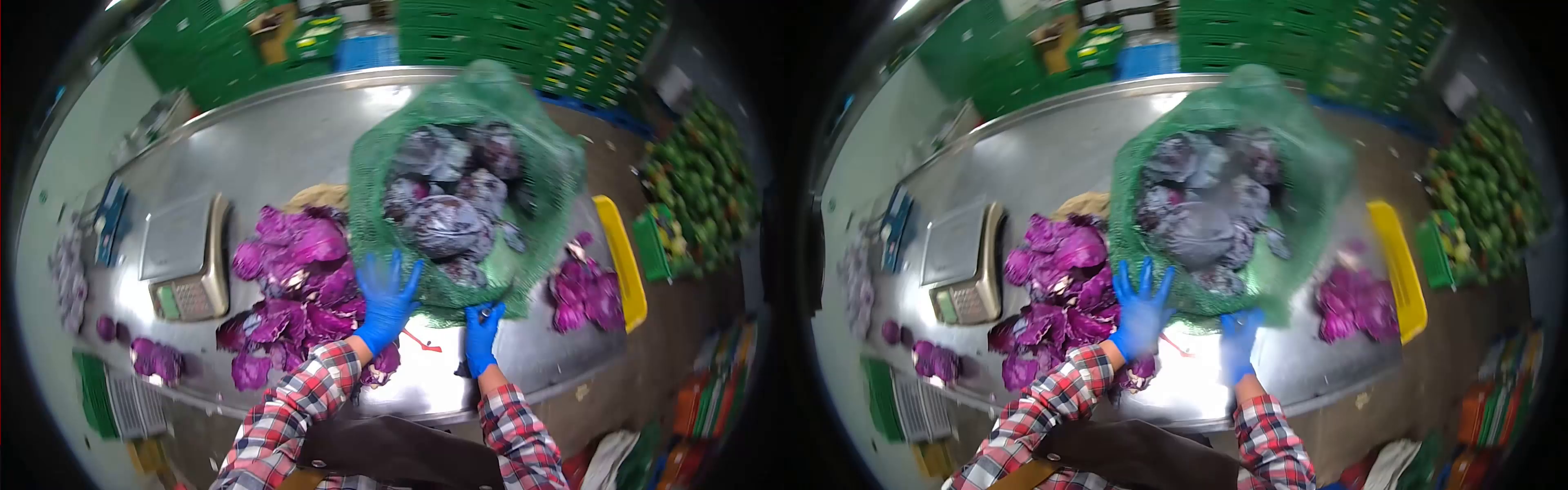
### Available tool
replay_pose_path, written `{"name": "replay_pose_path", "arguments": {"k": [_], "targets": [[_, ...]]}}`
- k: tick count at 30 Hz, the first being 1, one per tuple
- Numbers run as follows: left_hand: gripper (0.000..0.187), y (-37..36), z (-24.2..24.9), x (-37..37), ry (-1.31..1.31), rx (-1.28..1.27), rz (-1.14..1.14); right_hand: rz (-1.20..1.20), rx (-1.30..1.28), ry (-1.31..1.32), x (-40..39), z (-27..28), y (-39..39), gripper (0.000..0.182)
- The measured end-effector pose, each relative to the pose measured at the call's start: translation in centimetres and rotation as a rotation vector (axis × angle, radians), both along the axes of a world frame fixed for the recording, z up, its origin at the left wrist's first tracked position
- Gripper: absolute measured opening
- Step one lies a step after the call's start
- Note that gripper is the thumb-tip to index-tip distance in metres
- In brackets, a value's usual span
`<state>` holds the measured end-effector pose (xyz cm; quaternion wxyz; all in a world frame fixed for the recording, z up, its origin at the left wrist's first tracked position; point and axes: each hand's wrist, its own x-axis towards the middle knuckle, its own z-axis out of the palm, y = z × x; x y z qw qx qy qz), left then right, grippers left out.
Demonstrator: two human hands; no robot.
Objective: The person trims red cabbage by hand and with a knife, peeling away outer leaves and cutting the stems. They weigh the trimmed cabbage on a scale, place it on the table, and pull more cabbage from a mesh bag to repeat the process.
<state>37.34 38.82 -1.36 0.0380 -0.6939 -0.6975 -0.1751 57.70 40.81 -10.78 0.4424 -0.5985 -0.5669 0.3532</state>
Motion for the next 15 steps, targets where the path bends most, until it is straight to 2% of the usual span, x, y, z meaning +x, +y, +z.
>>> {"name": "replay_pose_path", "arguments": {"k": [3,4,7,8,11,12,15], "targets": [[0.089,1.0,0.6,-0.9,-0.008,0.024,0.009,-0.057,-0.306,0.223,-2.0,4.4,1.4,0.07],[0.09,1.4,1.0,-1.5,-0.006,0.018,0.009,-0.004,-0.356,0.242,-2.4,5.2,1.9,0.086],[0.09,3.5,2.1,-3.3,0.005,-0.044,0.023,-0.026,-0.119,0.055,-4.4,1.6,3.0,0.073],[0.089,4.5,2.1,-4.3,0.032,-0.021,0.01,0.037,0.019,0.147,-5.0,0.9,4.2,0.046],[0.091,7.7,3.1,-8.2,0.07,0.005,-0.094,0.108,0.049,0.18,-8.1,3.3,6.9,0.031],[0.082,8.3,5.6,-8.3,0.138,-0.072,-0.035,0.113,0.08,0.231,-9.0,3.7,7.6,0.027],[0.067,11.7,8.7,-15.0,-0.572,-0.343,-0.269,0.161,-0.029,0.213,-8.5,2.1,9.3,0.023]]}}
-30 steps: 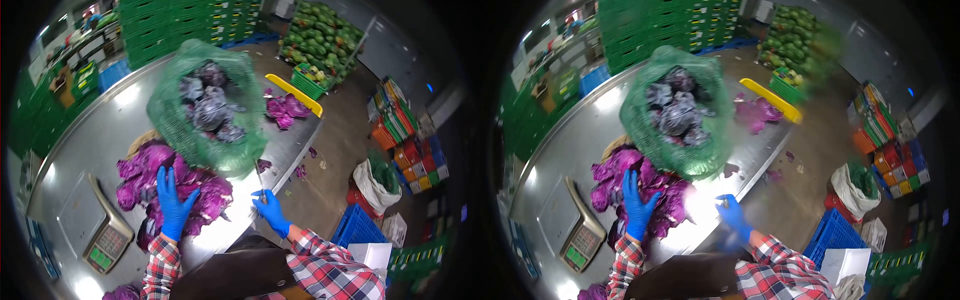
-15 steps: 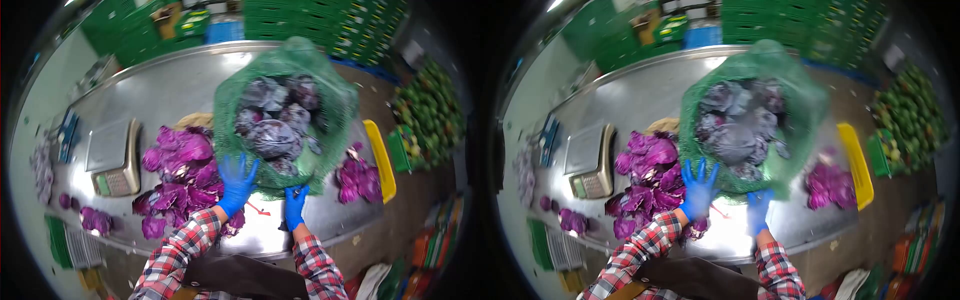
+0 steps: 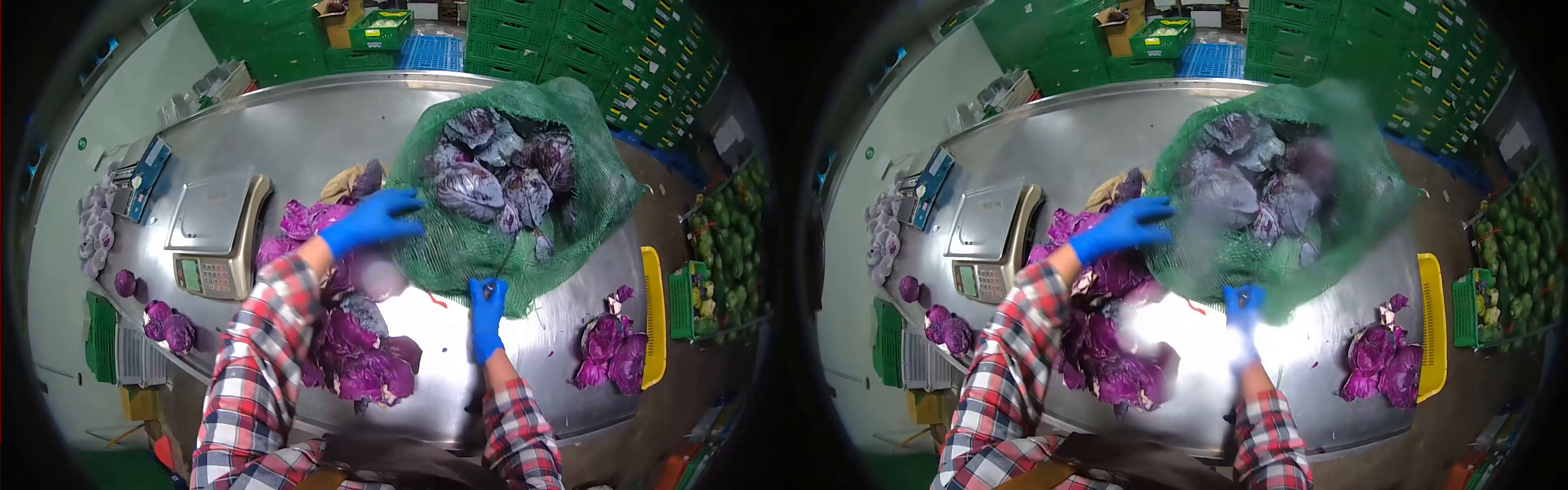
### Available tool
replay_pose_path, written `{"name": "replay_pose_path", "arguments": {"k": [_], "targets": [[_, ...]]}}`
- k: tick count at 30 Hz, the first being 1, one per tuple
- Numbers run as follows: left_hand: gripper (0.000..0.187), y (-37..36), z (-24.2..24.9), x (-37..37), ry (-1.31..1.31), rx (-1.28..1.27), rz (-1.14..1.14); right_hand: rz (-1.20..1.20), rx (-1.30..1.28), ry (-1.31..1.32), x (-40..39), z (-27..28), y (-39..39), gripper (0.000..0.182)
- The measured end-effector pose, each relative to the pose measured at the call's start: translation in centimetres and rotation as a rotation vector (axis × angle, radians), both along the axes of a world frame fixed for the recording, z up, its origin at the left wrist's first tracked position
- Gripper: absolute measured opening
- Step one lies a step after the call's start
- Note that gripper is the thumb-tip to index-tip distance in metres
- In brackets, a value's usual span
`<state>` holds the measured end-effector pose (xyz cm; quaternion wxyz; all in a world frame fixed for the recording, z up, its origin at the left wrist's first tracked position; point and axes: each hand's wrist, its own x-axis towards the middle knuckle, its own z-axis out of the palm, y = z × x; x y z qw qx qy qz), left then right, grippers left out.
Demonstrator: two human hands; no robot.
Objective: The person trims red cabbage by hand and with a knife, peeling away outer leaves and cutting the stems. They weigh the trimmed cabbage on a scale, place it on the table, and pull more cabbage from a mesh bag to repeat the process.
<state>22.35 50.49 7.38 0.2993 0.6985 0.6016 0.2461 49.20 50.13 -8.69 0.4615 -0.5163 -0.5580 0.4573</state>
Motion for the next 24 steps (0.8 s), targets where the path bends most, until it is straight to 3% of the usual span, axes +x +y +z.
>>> {"name": "replay_pose_path", "arguments": {"k": [1,2,3,4,7,10,11,13,14,15,17,19,20,22,23,24], "targets": [[0.062,0.6,0.9,-2.9,-0.291,-0.068,0.183,0.029,-0.239,0.196,0.8,0.1,0.0,0.016],[0.057,1.0,1.5,-5.8,-0.583,-0.138,0.363,0.05,-0.246,0.288,1.8,1.1,-0.7,0.012],[0.063,1.5,0.9,-8.9,-0.214,-0.063,0.399,0.007,-0.401,0.514,2.4,3.0,-2.4,0.012],[0.068,2.5,-0.7,-11.4,0.151,0.013,0.426,0.038,-0.18,0.043,3.4,3.6,-4.2,0.013],[0.08,3.9,-6.9,-14.0,0.661,-0.141,0.519,0.095,-0.476,0.027,5.1,3.6,-9.4,0.016],[0.087,4.6,-11.0,-14.0,0.549,-0.2,0.541,0.108,-0.539,0.009,5.0,5.3,-12.5,0.007],[0.079,4.1,-14.3,-15.8,0.476,0.001,0.499,0.081,-0.581,0.024,4.9,5.8,-13.1,0.007],[0.071,1.4,-17.2,-16.4,0.301,0.138,0.437,0.038,-0.639,0.068,4.5,6.5,-13.2,0.007],[0.067,0.3,-17.9,-16.3,0.216,0.22,0.405,0.029,-0.632,0.08,4.5,6.5,-13.1,0.007],[0.049,-1.4,-18.0,-15.0,0.227,0.4,0.405,0.015,-0.623,0.097,4.6,6.1,-13.0,0.007],[0.051,-5.6,-16.3,-11.7,0.209,0.39,0.394,0.006,-0.561,0.127,4.9,4.8,-12.6,0.006],[0.048,-10.1,-15.7,-8.4,0.039,0.227,0.323,0.018,-0.591,0.1,4.8,5.5,-12.1,0.007],[0.058,-11.5,-11.1,-5.8,-0.061,-0.178,0.311,0.023,-0.605,0.088,4.7,5.8,-11.9,0.007],[0.063,-14.1,-12.8,-4.9,-0.629,-0.374,0.358,0.035,-0.596,0.115,4.8,6.1,-12.0,0.01],[0.061,-14.7,-12.4,-5.3,-0.571,-0.427,0.349,0.031,-0.591,0.114,4.9,6.4,-12.2,0.01],[0.059,-14.5,-8.1,-5.5,-0.513,-0.475,0.335,0.025,-0.58,0.114,5.1,6.7,-12.2,0.01]]}}
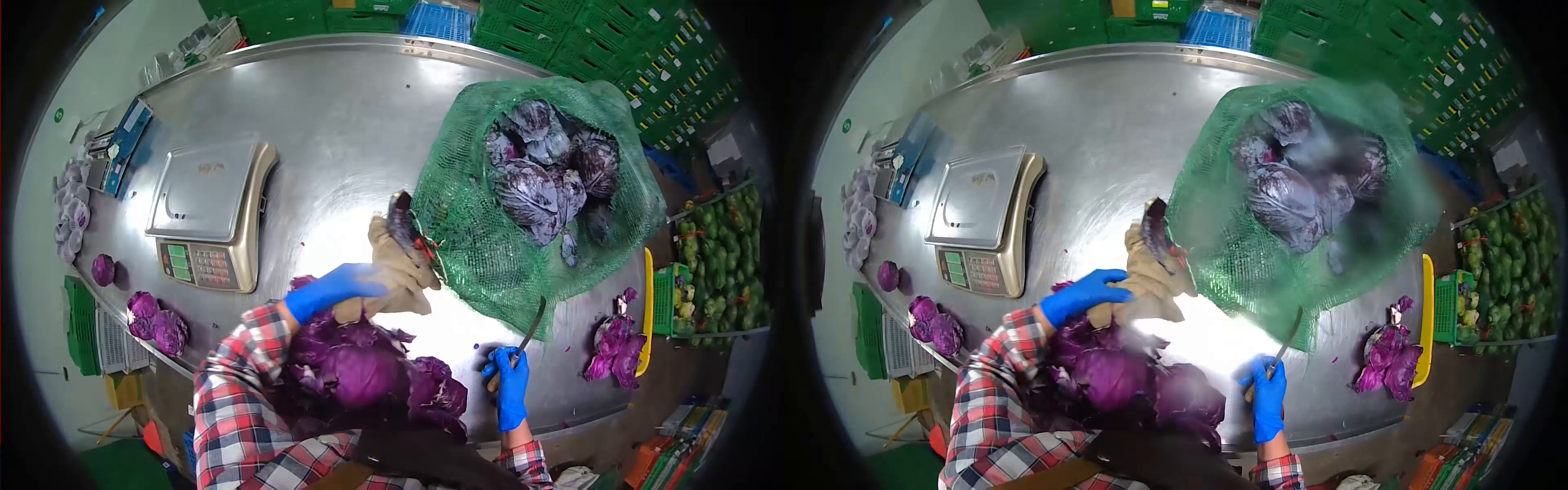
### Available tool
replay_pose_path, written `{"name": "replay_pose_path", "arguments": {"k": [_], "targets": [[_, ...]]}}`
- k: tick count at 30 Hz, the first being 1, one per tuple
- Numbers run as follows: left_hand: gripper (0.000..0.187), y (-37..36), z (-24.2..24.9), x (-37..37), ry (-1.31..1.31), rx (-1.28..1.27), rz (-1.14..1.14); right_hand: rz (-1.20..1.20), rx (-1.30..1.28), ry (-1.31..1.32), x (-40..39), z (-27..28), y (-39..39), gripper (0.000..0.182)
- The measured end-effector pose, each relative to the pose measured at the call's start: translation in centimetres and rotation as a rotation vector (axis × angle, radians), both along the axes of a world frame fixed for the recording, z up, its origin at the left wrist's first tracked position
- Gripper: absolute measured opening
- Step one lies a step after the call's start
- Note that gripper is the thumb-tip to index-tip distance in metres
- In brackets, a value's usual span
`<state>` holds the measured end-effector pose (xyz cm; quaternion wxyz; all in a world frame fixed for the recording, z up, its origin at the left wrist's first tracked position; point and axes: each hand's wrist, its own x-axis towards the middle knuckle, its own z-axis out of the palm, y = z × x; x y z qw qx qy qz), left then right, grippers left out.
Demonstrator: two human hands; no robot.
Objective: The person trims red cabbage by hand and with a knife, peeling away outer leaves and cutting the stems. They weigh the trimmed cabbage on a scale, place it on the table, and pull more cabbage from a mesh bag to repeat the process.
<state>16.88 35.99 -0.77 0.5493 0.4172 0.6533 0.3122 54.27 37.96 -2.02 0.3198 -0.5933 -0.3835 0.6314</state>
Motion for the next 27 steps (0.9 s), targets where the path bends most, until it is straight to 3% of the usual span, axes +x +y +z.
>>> {"name": "replay_pose_path", "arguments": {"k": [3,4,5,6,8,10,11,12,13,15,16,17,18,22,24,27], "targets": [[0.039,2.0,7.6,-3.5,-0.075,0.082,0.042,-0.042,0.096,-0.034,1.5,-0.4,-0.6,0.009],[0.033,2.5,9.5,-4.9,-0.13,0.187,0.247,-0.06,0.097,-0.038,2.1,-0.2,-0.6,0.009],[0.033,3.1,10.4,-7.7,-0.158,0.388,0.249,-0.078,0.098,-0.039,2.5,0.1,-0.7,0.009],[0.032,4.4,10.5,-11.0,-0.292,0.443,0.388,-0.098,0.1,-0.039,2.8,0.3,-0.8,0.009],[0.032,8.0,13.5,-14.6,-0.197,0.665,0.402,-0.157,0.105,-0.019,3.1,0.8,-1.1,0.008],[0.036,11.0,16.6,-16.0,-0.057,0.582,0.446,-0.203,0.104,-0.02,3.5,1.1,-1.8,0.008],[0.043,12.8,16.5,-15.8,0.168,0.411,0.535,-0.222,0.104,-0.031,3.5,1.2,-2.1,0.008],[0.052,14.7,13.1,-17.4,0.35,0.479,0.546,-0.236,0.099,-0.043,3.4,1.3,-2.5,0.008],[0.054,15.6,10.8,-16.9,0.501,0.664,0.365,-0.241,0.081,-0.048,3.3,1.5,-2.7,0.008],[0.065,17.0,6.4,-12.1,0.827,0.477,0.406,-0.253,0.046,-0.059,3.0,1.9,-3.1,0.009],[0.072,18.0,0.8,-11.1,0.814,0.431,0.31,-0.254,0.051,-0.075,2.9,1.8,-3.3,0.009],[0.075,18.5,-5.2,-10.4,0.142,0.369,0.06,-0.25,0.055,-0.093,2.8,1.5,-3.5,0.009],[0.063,15.2,-1.7,-5.4,0.516,0.341,-0.187,-0.236,0.055,-0.111,2.8,1.5,-3.8,0.009],[0.047,5.0,-1.7,-1.4,0.092,0.327,-0.339,-0.034,0.018,-0.098,2.1,2.8,-5.7,0.011],[0.048,-0.5,4.1,-0.3,-0.027,0.036,-0.547,0.11,-0.024,-0.111,1.8,3.8,-6.7,0.015],[0.049,-8.3,4.9,-1.4,0.393,0.571,-0.347,0.291,-0.093,-0.018,0.4,5.4,-7.5,0.021]]}}
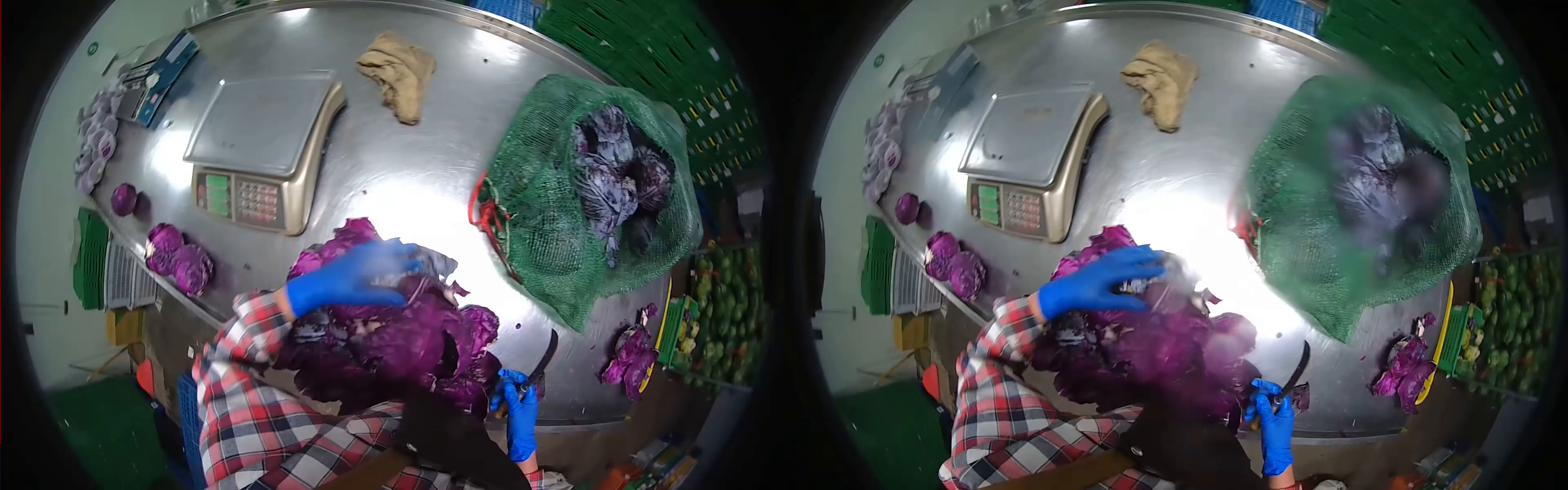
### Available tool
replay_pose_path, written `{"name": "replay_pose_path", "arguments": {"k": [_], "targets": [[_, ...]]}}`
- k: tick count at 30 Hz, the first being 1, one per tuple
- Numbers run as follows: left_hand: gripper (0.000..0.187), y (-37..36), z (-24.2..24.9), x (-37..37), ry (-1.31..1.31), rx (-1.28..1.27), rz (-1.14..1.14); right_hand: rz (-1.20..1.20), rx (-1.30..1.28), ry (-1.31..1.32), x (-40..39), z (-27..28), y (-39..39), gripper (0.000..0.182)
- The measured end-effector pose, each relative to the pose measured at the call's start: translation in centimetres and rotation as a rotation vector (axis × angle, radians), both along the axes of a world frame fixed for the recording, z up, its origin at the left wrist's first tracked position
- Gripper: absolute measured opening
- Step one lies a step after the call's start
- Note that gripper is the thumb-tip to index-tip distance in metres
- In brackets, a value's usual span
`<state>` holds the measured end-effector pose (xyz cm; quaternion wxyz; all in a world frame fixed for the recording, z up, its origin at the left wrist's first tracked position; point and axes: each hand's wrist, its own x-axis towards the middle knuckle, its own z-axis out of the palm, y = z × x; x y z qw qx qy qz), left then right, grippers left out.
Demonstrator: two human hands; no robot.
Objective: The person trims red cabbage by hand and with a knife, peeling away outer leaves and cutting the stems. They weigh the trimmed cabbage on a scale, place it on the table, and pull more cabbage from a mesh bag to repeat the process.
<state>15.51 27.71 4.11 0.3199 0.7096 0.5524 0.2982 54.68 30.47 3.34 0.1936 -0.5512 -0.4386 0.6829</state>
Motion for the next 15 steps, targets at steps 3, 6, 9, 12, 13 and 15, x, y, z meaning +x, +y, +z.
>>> {"name": "replay_pose_path", "arguments": {"k": [3,6,9,12,13,15], "targets": [[0.048,-6.5,-0.8,-3.6,0.204,0.001,0.434,0.203,0.293,-0.156,-2.4,0.4,0.2,0.033],[0.046,-9.9,-6.9,-4.9,0.292,0.024,0.545,0.532,0.879,-0.272,-6.2,1.1,1.5,0.042],[0.043,-9.8,-8.3,-3.3,0.262,0.103,0.656,0.664,0.727,-0.233,-10.8,0.1,2.6,0.049],[0.042,-9.1,-7.8,0.2,0.283,0.216,0.809,0.764,0.807,-0.247,-11.9,-1.4,1.2,0.055],[0.042,-9.2,-8.0,1.1,0.282,0.209,0.847,0.746,0.816,-0.236,-11.6,-1.5,1.0,0.056],[0.043,-8.8,-8.5,2.8,0.274,0.197,0.909,0.696,0.834,-0.226,-10.6,-1.8,1.0,0.056]]}}
